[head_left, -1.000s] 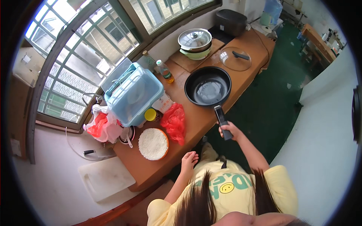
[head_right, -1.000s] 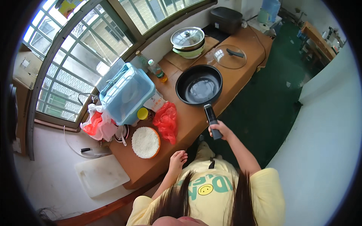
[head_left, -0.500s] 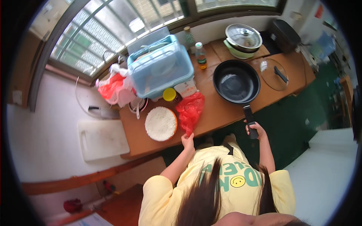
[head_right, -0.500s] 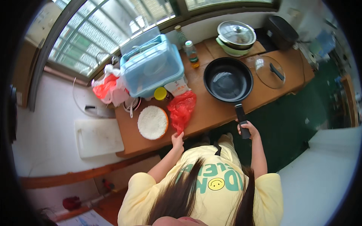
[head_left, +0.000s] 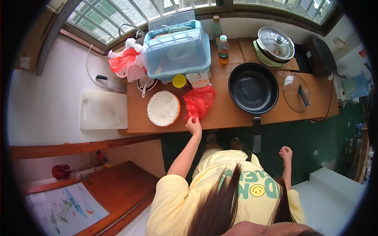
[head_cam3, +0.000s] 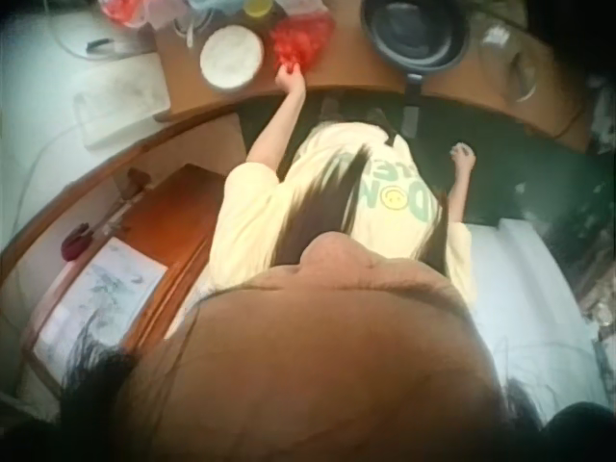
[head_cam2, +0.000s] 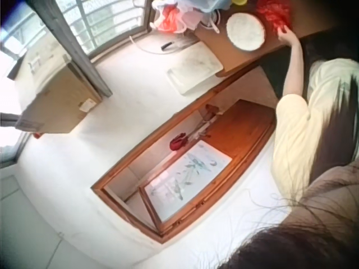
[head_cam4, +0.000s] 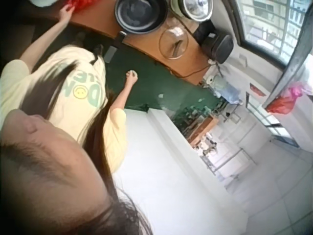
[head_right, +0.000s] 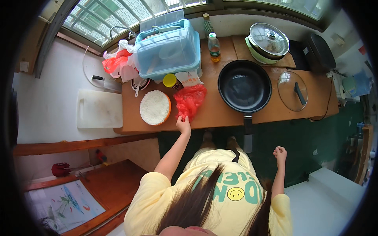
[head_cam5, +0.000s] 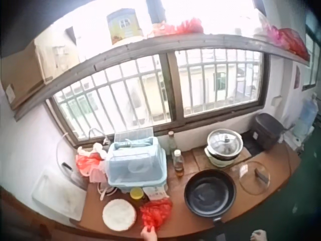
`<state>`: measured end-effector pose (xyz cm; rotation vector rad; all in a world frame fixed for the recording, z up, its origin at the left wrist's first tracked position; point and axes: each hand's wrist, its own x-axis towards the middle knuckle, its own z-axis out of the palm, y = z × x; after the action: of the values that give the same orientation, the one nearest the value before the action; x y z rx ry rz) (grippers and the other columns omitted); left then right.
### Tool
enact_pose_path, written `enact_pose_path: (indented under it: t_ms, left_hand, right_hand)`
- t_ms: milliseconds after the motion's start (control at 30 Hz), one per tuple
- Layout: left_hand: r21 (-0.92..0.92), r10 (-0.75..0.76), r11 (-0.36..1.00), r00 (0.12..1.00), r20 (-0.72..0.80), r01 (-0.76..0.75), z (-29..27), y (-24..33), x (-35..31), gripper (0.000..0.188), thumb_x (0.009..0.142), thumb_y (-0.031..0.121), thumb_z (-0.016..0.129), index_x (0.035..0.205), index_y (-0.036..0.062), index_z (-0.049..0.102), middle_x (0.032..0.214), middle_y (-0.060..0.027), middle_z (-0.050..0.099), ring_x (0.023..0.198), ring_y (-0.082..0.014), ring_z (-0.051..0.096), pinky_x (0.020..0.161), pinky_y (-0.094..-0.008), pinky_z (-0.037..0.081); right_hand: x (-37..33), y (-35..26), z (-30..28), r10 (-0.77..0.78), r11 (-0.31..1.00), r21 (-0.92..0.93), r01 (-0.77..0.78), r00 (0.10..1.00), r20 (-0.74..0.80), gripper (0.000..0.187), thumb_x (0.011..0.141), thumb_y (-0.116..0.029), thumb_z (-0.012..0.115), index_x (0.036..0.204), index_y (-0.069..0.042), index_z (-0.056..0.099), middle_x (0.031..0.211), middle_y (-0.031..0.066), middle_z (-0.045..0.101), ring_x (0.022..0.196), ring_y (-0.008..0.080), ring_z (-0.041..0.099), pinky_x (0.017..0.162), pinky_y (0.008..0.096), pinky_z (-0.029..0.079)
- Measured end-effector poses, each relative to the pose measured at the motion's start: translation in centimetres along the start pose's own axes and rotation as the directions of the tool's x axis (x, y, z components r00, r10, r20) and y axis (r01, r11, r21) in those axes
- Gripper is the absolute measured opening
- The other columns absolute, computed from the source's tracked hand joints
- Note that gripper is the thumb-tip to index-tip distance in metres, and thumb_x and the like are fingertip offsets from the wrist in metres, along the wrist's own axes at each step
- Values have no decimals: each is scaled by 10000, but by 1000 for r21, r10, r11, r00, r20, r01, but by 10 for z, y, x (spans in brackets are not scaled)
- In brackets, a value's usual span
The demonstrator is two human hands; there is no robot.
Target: The person fills a frying pan with water from a tap in a bathroom, then returns to a kitchen counter to wrap a plate of rice in a red plastic bag. They then move to a workbench, open a plastic bag containing lettuce, and remove the lettuce to place it on the counter.
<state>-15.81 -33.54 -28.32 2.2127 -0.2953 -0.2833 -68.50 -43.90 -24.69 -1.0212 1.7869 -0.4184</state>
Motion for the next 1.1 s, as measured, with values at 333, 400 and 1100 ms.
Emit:
enact_pose_path:
  t_ms: [333,400,1100]
  left_hand:
    - [-568,123,820,991,59,-68,-68,81,-75,202,745,-127,430,880,20,459,846,-48,529,795,-97,523,748,-235,433]
    - [-557,138,820,990,-27,-130,-87,73,-79,203,769,-125,427,882,35,480,851,-31,538,794,-87,523,743,-223,430]
    - [407,-88,904,876,475,-130,-372,-39,-167,403,704,148,653,1082,27,582,971,-189,620,911,-321,605,802,-373,465]
  right_hand:
    - [-44,-212,116,-756,624,24,781,596,273,159,825,-82,575,954,7,602,820,128,642,721,191,638,642,281,490]
    - [-68,-244,158,-810,445,7,896,399,430,157,812,-78,584,955,-15,602,825,120,627,730,231,630,660,301,489]
    - [-336,-150,387,-83,399,435,807,-441,894,282,652,-175,707,867,-11,625,781,169,639,783,301,627,694,365,483]
